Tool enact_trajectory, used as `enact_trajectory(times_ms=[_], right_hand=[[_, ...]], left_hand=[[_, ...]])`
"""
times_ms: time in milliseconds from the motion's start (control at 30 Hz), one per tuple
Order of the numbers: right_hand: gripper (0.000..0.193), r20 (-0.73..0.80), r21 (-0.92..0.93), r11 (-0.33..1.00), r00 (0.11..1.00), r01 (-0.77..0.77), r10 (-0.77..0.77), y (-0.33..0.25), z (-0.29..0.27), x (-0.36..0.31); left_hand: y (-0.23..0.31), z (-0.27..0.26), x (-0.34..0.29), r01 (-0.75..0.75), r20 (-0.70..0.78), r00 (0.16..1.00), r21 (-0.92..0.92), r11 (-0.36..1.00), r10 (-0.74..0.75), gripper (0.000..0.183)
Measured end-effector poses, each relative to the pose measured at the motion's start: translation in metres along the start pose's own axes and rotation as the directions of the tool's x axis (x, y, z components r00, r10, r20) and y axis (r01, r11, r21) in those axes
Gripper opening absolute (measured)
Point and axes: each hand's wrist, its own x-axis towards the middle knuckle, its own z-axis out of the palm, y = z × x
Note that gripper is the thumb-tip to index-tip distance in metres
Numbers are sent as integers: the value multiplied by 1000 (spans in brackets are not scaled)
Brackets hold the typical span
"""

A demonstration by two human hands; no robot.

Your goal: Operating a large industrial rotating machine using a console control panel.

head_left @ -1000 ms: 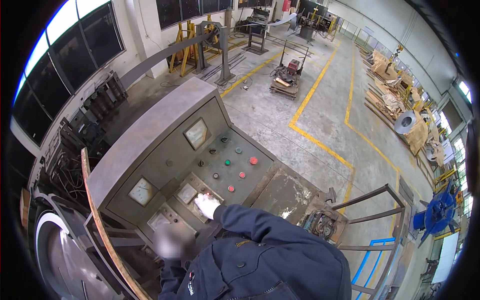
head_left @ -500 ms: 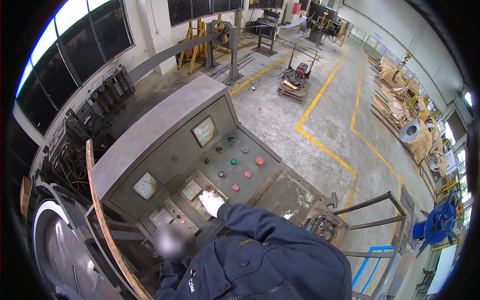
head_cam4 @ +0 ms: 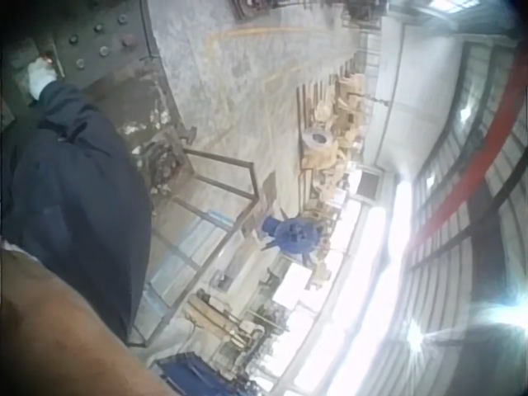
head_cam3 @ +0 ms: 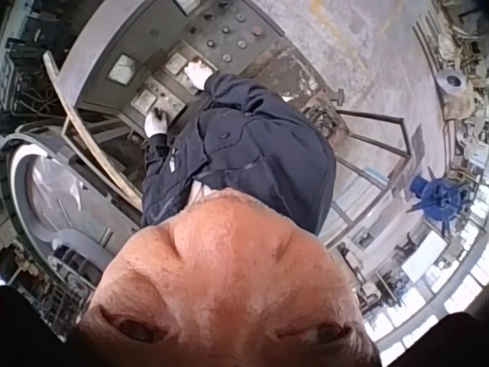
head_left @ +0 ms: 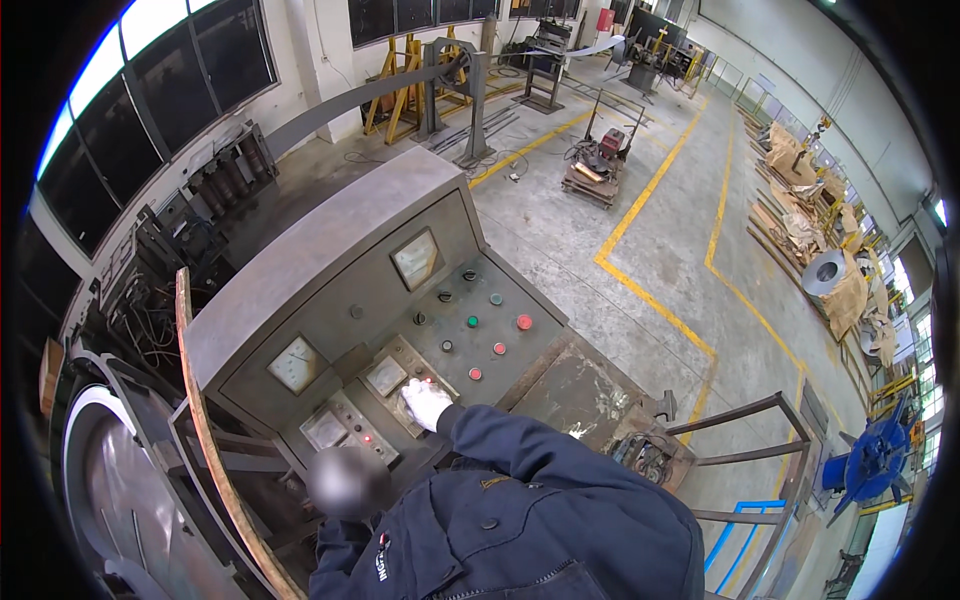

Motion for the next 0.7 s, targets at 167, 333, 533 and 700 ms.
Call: enact_trajectory(times_ms=[167,333,533,700], right_hand=[[22,-28,9,1000,999,18,-18,5,9,3],[21,-84,16,995,992,97,-96,14,26,11],[32,-213,-32,967,944,252,-253,34,27,5],[42,-79,-84,988,988,126,-133,20,22,9]], left_hand=[[-3,2,-2,-6,-51,999,-27,1000,5,35],[-11,5,-2,3,-70,998,-14,1000,-4,24],[10,-16,1,124,54,991,-10,992,-124,22],[-3,-5,-10,10,-49,999,-32,999,-12,20]])
